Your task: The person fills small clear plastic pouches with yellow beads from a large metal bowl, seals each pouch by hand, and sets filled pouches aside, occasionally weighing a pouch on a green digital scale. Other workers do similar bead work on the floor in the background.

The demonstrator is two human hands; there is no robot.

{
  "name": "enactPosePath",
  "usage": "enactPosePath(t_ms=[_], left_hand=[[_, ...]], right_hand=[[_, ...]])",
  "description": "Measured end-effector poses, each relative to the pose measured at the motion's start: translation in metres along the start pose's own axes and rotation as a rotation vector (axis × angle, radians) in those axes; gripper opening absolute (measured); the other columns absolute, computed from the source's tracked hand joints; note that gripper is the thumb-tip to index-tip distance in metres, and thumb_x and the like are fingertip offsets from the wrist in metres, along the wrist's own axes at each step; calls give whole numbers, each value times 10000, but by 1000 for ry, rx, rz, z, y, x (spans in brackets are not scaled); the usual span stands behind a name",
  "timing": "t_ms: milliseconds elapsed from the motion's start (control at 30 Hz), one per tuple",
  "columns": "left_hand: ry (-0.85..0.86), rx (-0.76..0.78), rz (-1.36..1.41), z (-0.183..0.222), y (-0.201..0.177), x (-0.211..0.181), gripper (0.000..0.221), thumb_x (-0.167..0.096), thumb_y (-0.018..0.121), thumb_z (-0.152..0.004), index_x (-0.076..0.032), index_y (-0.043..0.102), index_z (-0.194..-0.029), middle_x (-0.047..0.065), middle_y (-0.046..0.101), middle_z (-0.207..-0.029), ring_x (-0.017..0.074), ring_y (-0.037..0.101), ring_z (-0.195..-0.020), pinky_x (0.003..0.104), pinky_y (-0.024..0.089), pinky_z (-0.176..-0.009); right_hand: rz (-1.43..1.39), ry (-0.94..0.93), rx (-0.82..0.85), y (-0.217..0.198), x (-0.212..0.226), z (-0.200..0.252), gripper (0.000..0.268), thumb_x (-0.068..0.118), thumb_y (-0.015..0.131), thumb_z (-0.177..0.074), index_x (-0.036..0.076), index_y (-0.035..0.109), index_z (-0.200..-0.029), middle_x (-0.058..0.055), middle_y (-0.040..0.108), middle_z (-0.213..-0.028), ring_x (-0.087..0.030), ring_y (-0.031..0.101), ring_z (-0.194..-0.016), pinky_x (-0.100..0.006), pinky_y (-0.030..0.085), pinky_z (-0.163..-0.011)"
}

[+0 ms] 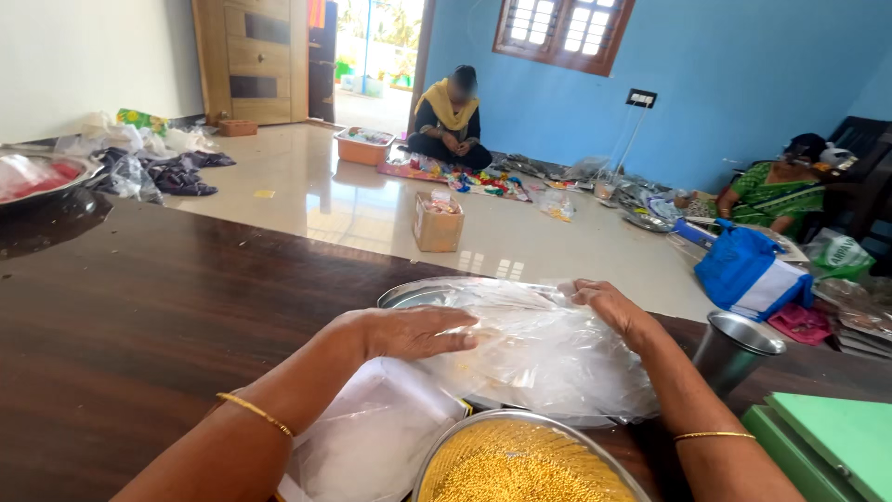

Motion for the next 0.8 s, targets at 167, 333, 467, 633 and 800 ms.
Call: enactPosePath(t_ms=[167, 333, 467, 633, 800], left_hand=[[-7, -96, -3, -10, -4, 12, 920, -772, 292, -905, -132, 373, -1561, 120, 337, -1639, 302, 257, -1532, 436, 144, -1240], [2, -363, -51, -7, -33, 23, 877, -739, 285, -947, -87, 467, -1506, 187, 504, -1509, 337, 407, -1445, 484, 209, -1200], [111, -572, 20, 8, -69, 29, 778, -682, 349, -1009, -23, 681, -1255, 199, 726, -1156, 323, 659, -1139, 422, 474, -1028], [-31, -411, -118, 53, -107, 4, 588, -549, 632, -958, 15, 794, -930, 176, 652, -704, 247, 596, -697, 411, 492, -613], [-25, 3, 1, 96, -94, -18, 278, -339, 798, -799, -72, 818, -872, -5, 689, -615, 84, 605, -553, 280, 501, -518]], right_hand=[[166, 35, 66, 11, -3, 5, 675, 515, 513, -910, 110, 575, -1446, -152, 427, -1606, -315, 385, -1493, -457, 283, -1233], [16, -27, 9, -1, 14, 6, 688, 544, 498, -934, 91, 545, -1449, -163, 432, -1600, -344, 396, -1476, -479, 304, -1223], [32, -117, -43, -12, 31, 13, 629, 482, 443, -953, 80, 608, -1408, -165, 547, -1513, -321, 425, -1462, -458, 293, -1219], [36, -146, -151, -42, 35, 5, 557, 411, 463, -976, 62, 610, -1385, -171, 615, -1433, -328, 489, -1415, -448, 334, -1182], [-60, -418, -299, -67, 121, 48, 405, 287, 511, -1022, 30, 665, -1296, -157, 664, -1337, -306, 560, -1312, -439, 400, -1109]])
Point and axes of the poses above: each hand's wrist, its own z-axis away from the middle knuckle, its own y-axis out of the palm, x = y × z, the point moved 6 cm from there along -z, towards the middle knuckle
